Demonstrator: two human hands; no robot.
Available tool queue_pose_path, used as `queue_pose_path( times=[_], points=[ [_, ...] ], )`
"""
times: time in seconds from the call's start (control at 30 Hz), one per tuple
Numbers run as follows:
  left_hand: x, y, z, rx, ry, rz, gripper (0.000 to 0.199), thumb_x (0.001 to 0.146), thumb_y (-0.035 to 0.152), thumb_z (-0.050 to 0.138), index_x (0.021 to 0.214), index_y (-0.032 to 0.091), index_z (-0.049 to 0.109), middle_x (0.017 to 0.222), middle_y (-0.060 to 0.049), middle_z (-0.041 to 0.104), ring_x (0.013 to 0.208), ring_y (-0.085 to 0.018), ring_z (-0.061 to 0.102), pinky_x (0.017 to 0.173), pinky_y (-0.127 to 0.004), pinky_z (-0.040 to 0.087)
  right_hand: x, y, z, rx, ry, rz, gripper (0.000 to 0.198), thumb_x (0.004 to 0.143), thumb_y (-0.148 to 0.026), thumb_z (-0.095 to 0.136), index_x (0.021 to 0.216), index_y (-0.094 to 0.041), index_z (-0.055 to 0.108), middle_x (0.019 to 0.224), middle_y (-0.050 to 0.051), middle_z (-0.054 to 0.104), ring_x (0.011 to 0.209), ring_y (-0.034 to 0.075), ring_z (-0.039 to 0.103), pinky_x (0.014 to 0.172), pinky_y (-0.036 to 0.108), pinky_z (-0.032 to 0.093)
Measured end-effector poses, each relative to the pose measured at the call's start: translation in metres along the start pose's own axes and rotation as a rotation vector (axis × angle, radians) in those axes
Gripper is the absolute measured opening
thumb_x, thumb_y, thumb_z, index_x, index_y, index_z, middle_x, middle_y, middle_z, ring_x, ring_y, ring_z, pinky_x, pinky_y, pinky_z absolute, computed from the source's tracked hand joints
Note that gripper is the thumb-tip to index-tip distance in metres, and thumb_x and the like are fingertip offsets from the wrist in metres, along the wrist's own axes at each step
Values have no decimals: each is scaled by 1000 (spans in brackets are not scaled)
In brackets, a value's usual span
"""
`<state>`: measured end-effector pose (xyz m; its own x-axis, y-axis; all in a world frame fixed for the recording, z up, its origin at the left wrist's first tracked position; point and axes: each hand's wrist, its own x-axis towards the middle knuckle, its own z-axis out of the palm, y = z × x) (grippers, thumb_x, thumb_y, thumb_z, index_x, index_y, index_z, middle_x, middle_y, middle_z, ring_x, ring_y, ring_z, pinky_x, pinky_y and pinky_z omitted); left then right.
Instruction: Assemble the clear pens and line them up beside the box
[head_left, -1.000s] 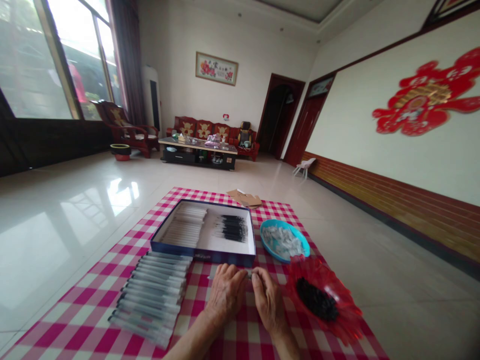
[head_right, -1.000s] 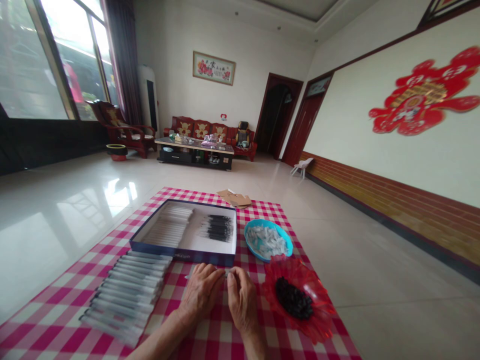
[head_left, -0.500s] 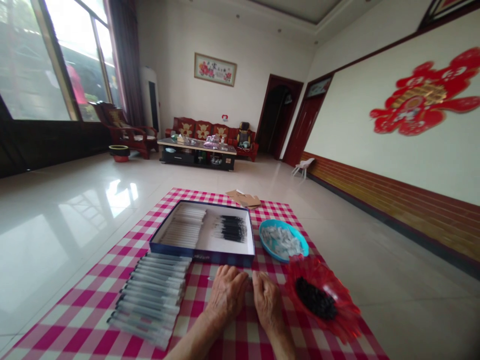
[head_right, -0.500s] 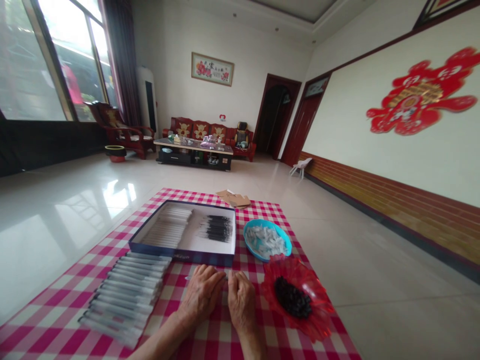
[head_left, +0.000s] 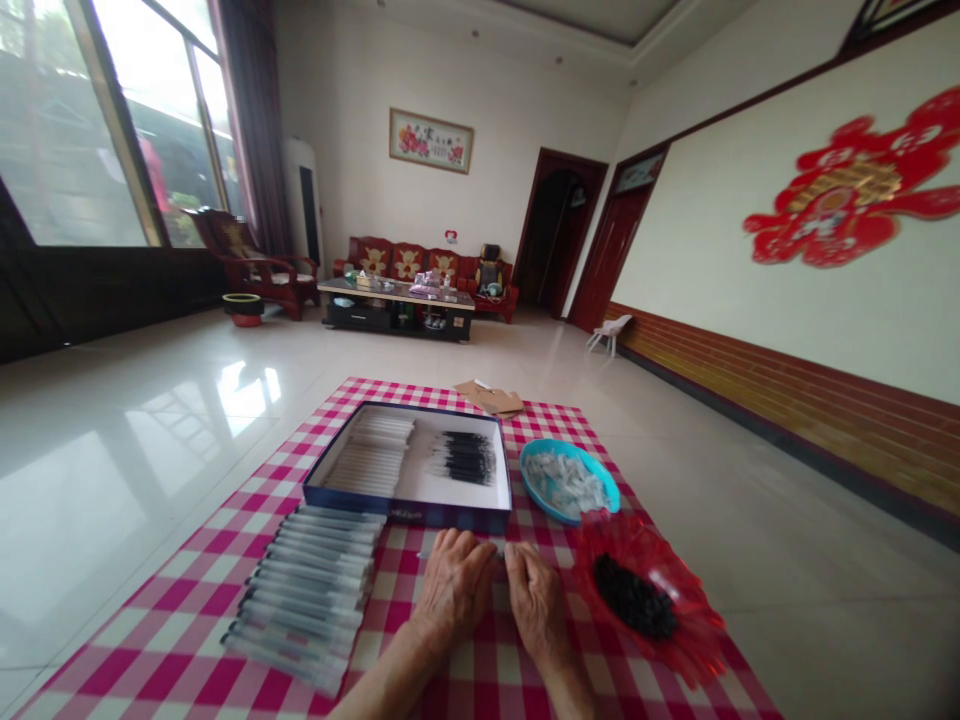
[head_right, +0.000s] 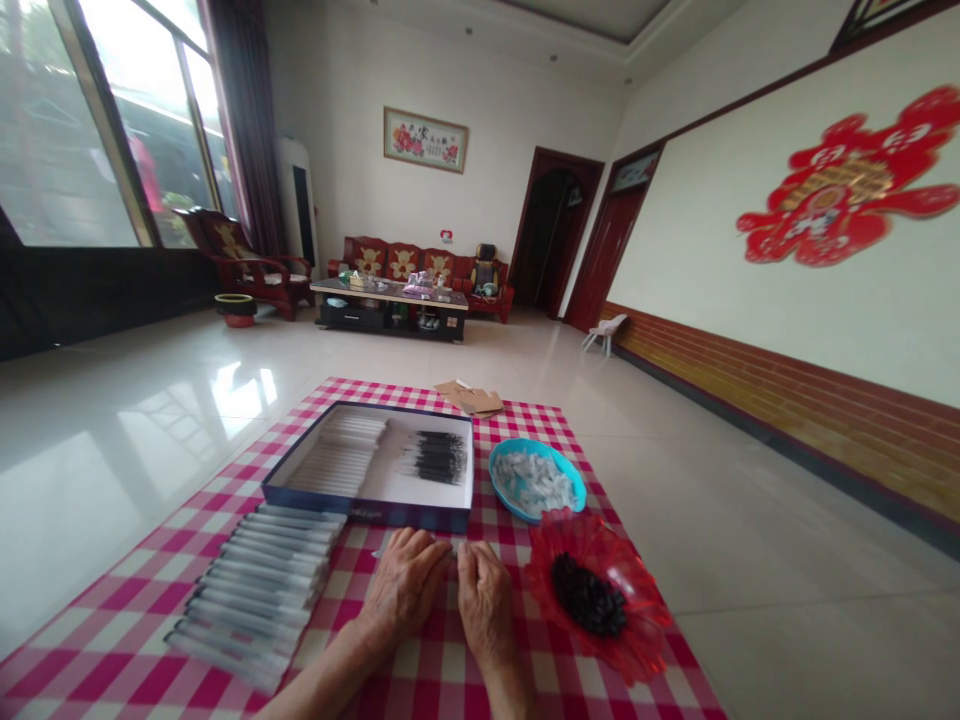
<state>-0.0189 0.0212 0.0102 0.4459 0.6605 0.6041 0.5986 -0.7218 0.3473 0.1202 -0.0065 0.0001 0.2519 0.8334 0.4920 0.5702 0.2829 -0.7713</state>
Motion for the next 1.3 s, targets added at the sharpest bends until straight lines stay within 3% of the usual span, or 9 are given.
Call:
queue_pose_path(
  times=[0.23,0.8,0.93,1.03,1.1,1.17,1.3],
  points=[
    [0,1,-1,19,-26,-20,21,91,18,43,87,22,64,75,-5,56,74,-20,49,70,-34,36,-3,-4,-6,45,-78,16,31,93,-43,40,76,-22,56,70,2,58,66,18,55,63,28,42],
    [-1,1,0,-13,-72,-5,20,89,17,45,82,19,64,75,-6,58,75,-20,50,72,-34,35,-2,5,-1,-29,-28,-55,39,93,-44,39,66,-21,55,64,4,61,60,17,57,59,26,44],
    [3,5,-6,-51,9,53,21,90,17,45,91,21,66,80,-6,61,76,-20,51,73,-34,37,-1,6,-2,-12,-18,10,47,90,-54,36,66,-20,58,63,6,63,58,19,58,58,28,44],
    [0,8,-6,-134,130,76,20,90,21,47,95,19,66,88,-8,63,80,-20,53,74,-33,38,0,11,-4,17,38,145,53,87,-62,36,67,-20,60,62,8,66,59,22,61,58,30,46],
    [-3,8,-1,-235,182,3,23,90,25,48,78,17,66,74,-6,61,71,-17,53,68,-29,38,1,13,-6,43,82,221,54,85,-65,35,64,-21,58,60,8,66,60,22,62,60,31,46],
    [-6,5,6,-408,190,-188,33,90,32,49,63,17,62,57,-1,54,56,-13,48,58,-25,35,1,12,-7,68,100,233,53,86,-65,35,64,-21,57,61,8,65,62,22,62,64,31,46],
    [-3,-7,16,-943,162,-624,42,84,52,54,72,14,67,54,1,56,49,-11,47,49,-22,34,-2,4,-7,67,71,159,47,88,-59,36,67,-21,55,62,4,62,61,20,58,61,29,44]
  ],
)
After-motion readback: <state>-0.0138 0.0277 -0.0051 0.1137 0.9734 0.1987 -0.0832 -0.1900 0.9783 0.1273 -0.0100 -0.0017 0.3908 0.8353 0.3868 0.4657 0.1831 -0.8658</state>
